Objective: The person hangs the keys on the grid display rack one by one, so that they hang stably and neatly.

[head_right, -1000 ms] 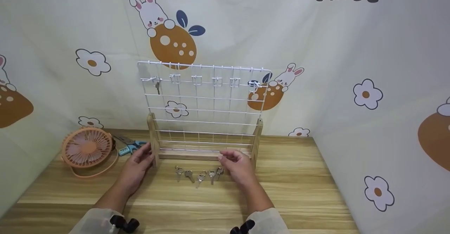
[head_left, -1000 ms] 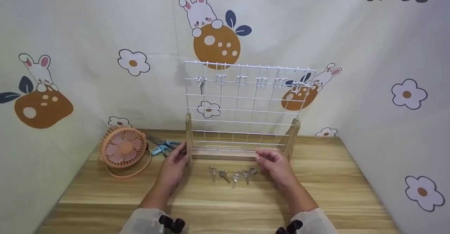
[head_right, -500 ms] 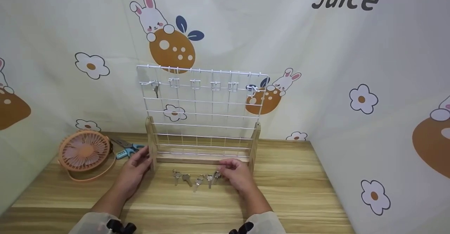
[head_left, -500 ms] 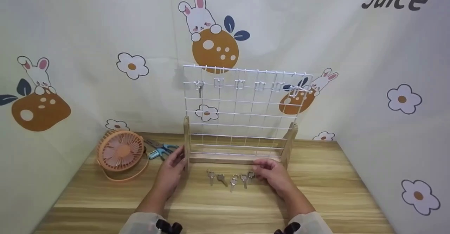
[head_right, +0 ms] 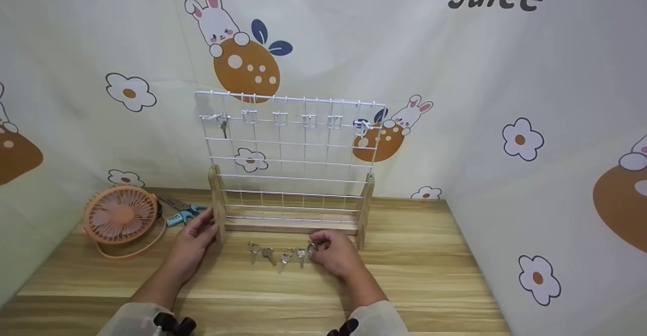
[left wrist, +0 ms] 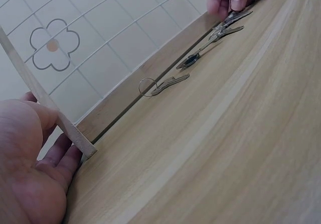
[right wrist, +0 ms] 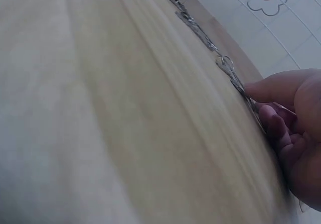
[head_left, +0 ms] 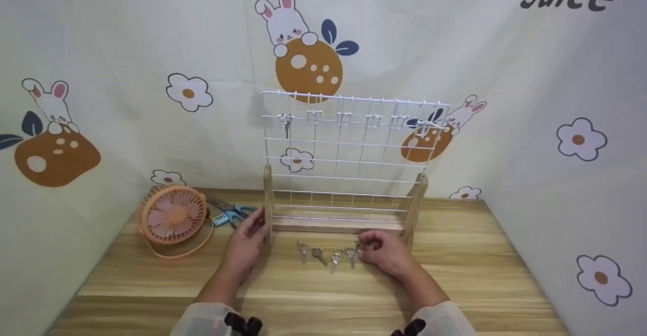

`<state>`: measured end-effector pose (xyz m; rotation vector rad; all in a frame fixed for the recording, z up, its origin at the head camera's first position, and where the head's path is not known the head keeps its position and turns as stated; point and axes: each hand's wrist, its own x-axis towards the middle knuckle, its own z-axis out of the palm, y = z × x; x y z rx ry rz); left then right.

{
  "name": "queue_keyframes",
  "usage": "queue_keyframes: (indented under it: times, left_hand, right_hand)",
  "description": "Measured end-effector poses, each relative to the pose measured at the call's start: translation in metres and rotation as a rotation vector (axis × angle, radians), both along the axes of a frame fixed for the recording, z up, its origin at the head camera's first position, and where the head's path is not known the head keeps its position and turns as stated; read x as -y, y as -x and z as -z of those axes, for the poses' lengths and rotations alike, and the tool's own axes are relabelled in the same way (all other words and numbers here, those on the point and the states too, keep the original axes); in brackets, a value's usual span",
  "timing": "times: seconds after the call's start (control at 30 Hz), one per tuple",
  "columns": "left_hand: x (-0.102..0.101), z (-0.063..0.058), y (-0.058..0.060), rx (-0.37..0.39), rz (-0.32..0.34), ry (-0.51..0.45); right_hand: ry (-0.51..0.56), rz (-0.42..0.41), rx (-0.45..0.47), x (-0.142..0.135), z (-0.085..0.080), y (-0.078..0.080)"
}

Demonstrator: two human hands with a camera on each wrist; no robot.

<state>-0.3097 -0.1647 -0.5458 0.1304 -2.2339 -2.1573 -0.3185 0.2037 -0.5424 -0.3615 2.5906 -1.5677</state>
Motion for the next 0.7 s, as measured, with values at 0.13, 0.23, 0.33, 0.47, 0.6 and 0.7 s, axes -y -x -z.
queue_keyframes:
  times: [0.13,0.23,0.33,0.47,0.6,0.7]
  left_hand:
    - [0.0001,-0.0005,0.0002,-0.005,0.005,-0.004]
    - [0.0001,0.0005,0.0009,-0.004,0.001,-0.011]
    - [0.0002,0.0020,0.0013,-0.012,-0.005,-0.010]
    - [0.0001,0.0027,0.0016,-0.004,-0.012,-0.009]
    - [0.0002,0.0017,0.0012,0.012,-0.010,-0.008]
    - [0.0001,0.0000,0.0004,0.009,-0.006,-0.009]
  right_hand:
    - [-0.059,0.010,-0.015,0.0014,0.0002,-0.0002]
    - [-0.077,0.012,-0.022,0.0018,0.0003,-0.0008]
    - [-0.084,0.003,-0.047,0.0020,-0.0001,-0.0015]
    - [-0.104,0.003,-0.065,0.0020,-0.0010,-0.0021]
    - [-0.129,-0.014,-0.088,0.0011,-0.0017,-0.0021]
    - [-0.130,-0.048,-0.112,0.0002,-0.0029,-0.0016]
